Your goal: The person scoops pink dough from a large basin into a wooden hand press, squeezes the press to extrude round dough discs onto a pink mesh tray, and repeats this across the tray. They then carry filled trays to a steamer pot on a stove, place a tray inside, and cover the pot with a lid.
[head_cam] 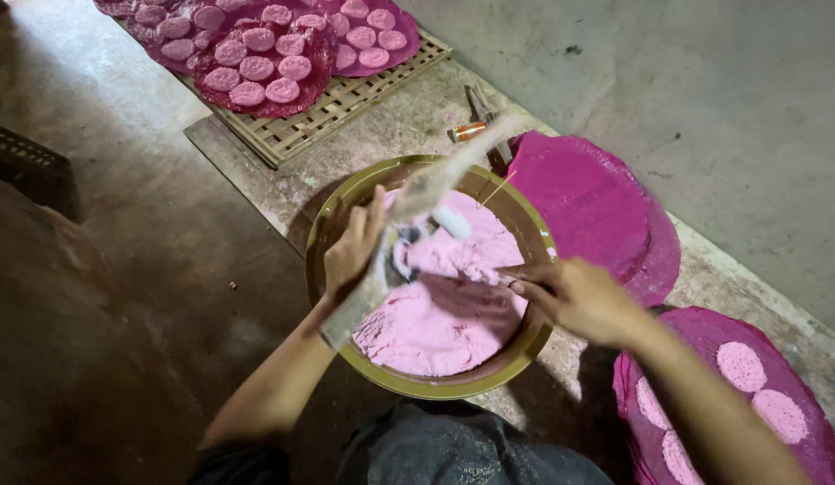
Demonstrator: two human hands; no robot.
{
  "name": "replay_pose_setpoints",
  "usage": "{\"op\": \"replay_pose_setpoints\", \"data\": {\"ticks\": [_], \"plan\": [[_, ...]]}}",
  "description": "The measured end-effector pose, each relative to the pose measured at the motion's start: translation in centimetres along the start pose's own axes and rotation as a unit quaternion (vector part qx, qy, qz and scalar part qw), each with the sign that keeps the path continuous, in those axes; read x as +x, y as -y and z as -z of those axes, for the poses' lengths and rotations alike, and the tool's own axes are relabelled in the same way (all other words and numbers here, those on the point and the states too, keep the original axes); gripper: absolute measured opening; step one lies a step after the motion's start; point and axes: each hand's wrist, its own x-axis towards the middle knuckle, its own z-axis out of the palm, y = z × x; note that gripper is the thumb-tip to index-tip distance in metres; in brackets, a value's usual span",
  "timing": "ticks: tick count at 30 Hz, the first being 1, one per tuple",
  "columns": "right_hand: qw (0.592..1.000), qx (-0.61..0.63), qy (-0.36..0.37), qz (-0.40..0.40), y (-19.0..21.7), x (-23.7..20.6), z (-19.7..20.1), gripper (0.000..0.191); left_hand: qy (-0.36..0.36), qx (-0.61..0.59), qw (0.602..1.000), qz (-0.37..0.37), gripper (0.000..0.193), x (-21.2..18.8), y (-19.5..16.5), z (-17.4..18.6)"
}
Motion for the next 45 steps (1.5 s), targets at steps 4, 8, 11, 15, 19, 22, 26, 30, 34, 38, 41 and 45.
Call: {"op": "replay_pose_setpoints", "data": {"ticks": [4, 8, 11, 15, 19, 22, 26, 30, 34, 38, 41, 45], "plan": [[0.977, -0.089, -0.090, 0.169, 2.4, 0.2, 2.4, 0.029, 0.114, 0.008, 0.993, -0.032, 0.076, -1.6, -2.2, -1.2], [0.923, -0.314, -0.107, 0.196, 6.7, 0.3, -2.2, 0.024, 0.048, -0.045, 0.993, -0.101, 0.067, -3.1, -4.0, -2.1], [0.844, -0.395, -0.212, 0.293, 7.4, -1.3, -3.1, 0.022, 0.133, -0.109, 0.977, -0.125, 0.070, -4.3, -3.3, -1.1], [0.898, -0.247, -0.237, 0.278, 6.3, -4.8, 0.7, 0.023, 0.231, -0.179, 0.955, 0.056, 0.066, -3.8, -1.3, 0.7], [0.939, -0.259, -0.166, 0.152, 5.7, -7.0, 3.8, 0.033, 0.171, -0.219, 0.959, 0.051, 0.055, -3.2, -0.3, 1.9], [0.933, -0.256, -0.170, 0.187, 5.5, -6.6, 4.8, 0.032, 0.086, -0.254, 0.962, -0.051, 0.056, -3.6, -0.8, 1.9], [0.923, -0.296, -0.155, 0.191, 6.2, -4.7, 3.9, 0.040, 0.042, -0.138, 0.970, -0.195, 0.044, -4.3, -1.8, 0.9], [0.900, -0.303, -0.176, 0.258, 9.0, -2.1, -1.6, 0.023, 0.159, -0.227, 0.960, -0.051, 0.050, -4.9, -2.8, -0.3], [0.909, -0.270, -0.158, 0.275, 7.8, -1.9, -2.4, 0.020, 0.096, -0.166, 0.977, -0.097, 0.057, -4.8, -2.9, 0.7], [0.925, -0.312, -0.121, 0.179, 5.6, -5.5, 2.5, 0.023, 0.222, -0.055, 0.968, 0.101, 0.071, -3.1, -1.5, 3.9], [0.908, -0.321, -0.172, 0.208, 6.3, -5.6, 3.2, 0.024, 0.153, -0.072, 0.985, 0.013, 0.074, -2.5, -2.2, 4.6], [0.870, -0.369, -0.219, 0.244, 8.6, -1.5, -2.4, 0.016, 0.087, -0.115, 0.988, -0.047, 0.084, -3.1, -3.8, 3.0]]}}
